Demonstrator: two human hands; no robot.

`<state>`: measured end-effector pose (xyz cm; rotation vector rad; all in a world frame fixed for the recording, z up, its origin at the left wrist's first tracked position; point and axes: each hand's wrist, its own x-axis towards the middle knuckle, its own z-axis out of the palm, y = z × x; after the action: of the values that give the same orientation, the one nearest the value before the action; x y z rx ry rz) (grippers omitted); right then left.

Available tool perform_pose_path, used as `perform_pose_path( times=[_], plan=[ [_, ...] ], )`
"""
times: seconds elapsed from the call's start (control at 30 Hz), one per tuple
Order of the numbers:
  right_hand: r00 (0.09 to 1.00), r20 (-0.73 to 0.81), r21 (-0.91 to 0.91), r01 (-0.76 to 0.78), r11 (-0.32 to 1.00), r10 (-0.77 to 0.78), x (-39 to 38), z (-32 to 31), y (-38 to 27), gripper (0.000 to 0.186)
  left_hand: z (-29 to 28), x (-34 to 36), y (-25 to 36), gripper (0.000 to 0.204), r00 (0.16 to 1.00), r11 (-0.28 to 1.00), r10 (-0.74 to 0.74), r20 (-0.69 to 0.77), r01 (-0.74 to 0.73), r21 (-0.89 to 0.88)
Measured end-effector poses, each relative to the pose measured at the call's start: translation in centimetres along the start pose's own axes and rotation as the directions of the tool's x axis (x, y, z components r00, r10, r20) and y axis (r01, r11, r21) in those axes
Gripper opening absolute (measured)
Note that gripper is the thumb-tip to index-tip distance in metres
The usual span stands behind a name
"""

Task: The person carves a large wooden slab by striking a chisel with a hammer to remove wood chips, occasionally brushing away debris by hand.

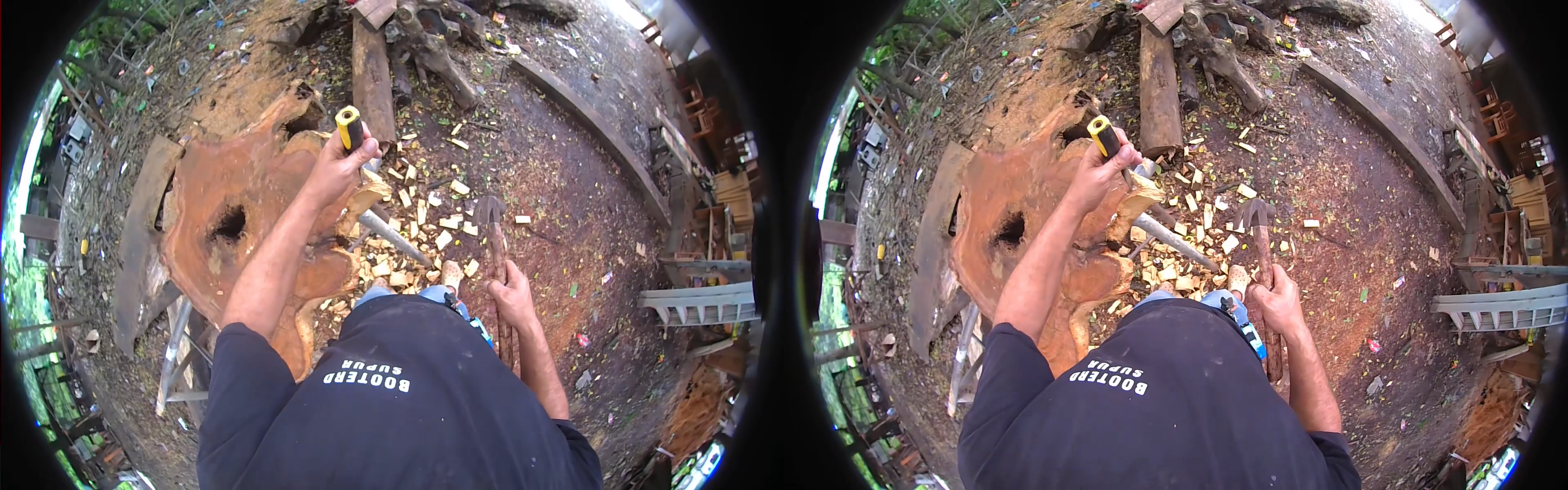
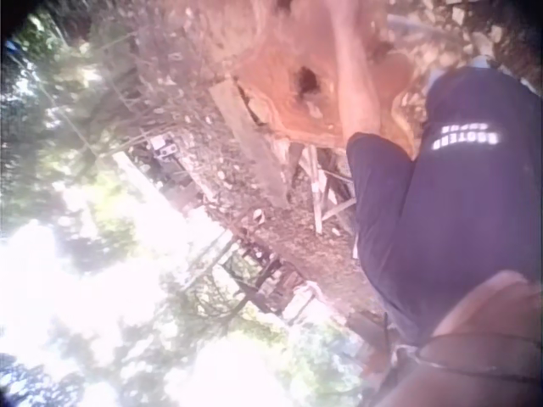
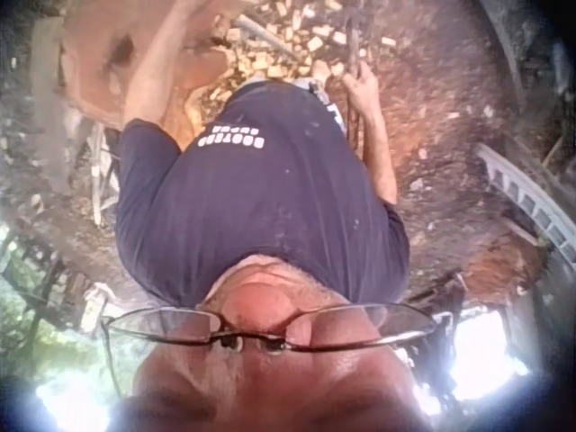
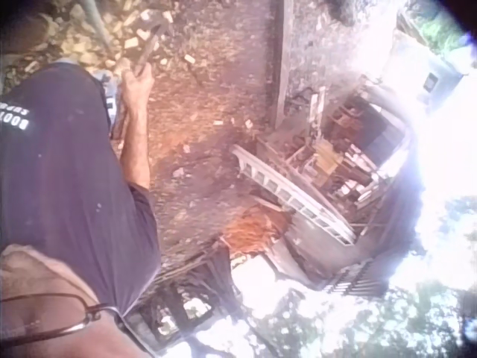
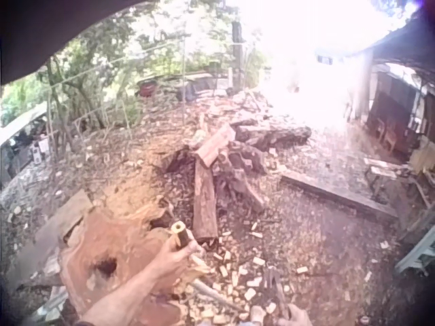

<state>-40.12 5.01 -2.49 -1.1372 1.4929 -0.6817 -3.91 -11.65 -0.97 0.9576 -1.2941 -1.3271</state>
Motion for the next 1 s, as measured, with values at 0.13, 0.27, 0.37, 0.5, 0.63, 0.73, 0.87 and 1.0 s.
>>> perform_pose_path(
  times=[0.13,0.27,0.37,0.5,0.63,0.73,0.87,1.0],
  plan=[
    [0.99,0.029,-0.173,0.144,0.974,-0.141,0.7,0.2,-0.6,0.02,-0.5,-1.0,0.1,0.021,0.999,0.977,0.016,-0.034,-0.008,0.213],
    [0.982,0.113,-0.198,0.17,0.965,-0.15,1.2,0.8,-3.3,0.018,-1.5,-2.9,1.8,0.022,0.991,0.809,-0.104,-0.085,0.134,0.573],
    [0.977,0.141,-0.261,0.195,0.945,-0.162,1.5,1.7,-6.1,0.019,-2.9,-3.5,1.5,0.026,0.995,0.876,-0.097,-0.034,0.102,0.471],
    [0.965,0.189,-0.341,0.237,0.91,-0.18,2.2,3.0,-8.7,0.023,-4.1,-4.2,1.0,0.021,0.999,0.934,-0.039,0.021,0.029,0.357],
    [0.962,0.245,-0.36,0.209,0.909,-0.124,2.3,3.8,-11.6,0.025,-3.9,-3.1,2.0,0.02,0.994,0.868,-0.1,0.047,0.064,0.492],
    [0.944,0.273,-0.426,0.292,0.856,-0.187,3.0,3.5,-13.8,0.024,-3.4,-2.2,2.7,0.025,0.982,0.819,-0.158,0.104,0.071,0.57],
    [0.911,0.294,-0.539,0.408,0.737,-0.29,2.8,3.3,-20.1,0.023,-3.3,-1.5,2.3,0.026,0.987,0.82,-0.135,0.091,0.06,0.569],
    [0.81,0.342,-0.634,0.573,0.52,-0.476,1.8,4.8,-27.7,0.027,-3.7,-0.9,1.9,0.026,0.987,0.856,-0.131,0.094,0.064,0.514]
  ],
)
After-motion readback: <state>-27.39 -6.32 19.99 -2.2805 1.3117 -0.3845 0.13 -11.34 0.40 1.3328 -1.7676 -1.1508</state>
